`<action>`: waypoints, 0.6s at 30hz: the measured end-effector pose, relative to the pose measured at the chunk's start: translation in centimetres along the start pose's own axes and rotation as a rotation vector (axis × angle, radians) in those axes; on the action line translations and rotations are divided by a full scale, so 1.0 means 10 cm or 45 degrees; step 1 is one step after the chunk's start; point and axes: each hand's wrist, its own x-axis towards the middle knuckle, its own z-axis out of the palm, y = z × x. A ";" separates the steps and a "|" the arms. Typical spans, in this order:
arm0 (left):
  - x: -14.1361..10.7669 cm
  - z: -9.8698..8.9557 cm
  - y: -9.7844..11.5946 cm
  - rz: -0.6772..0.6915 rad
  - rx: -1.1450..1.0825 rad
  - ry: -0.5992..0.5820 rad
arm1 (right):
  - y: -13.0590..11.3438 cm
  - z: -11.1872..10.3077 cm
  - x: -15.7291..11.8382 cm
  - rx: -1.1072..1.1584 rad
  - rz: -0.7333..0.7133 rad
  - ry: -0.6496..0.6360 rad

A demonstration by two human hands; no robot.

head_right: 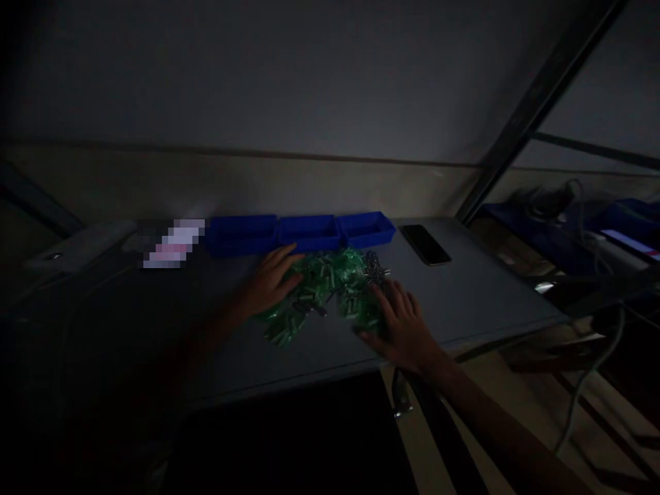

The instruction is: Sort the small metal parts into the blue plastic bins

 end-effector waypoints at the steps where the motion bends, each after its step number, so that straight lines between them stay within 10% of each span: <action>1: 0.01 0.03 0.02 0.000 -0.011 -0.029 | 0.00 0.05 0.10 -0.009 0.057 0.030; 9: -0.01 -0.02 0.12 0.021 0.024 -0.245 | 0.09 0.22 1.07 0.169 0.343 0.114; 18: -0.10 0.09 0.22 0.004 0.157 -0.249 | -0.28 0.24 1.13 0.291 0.485 0.078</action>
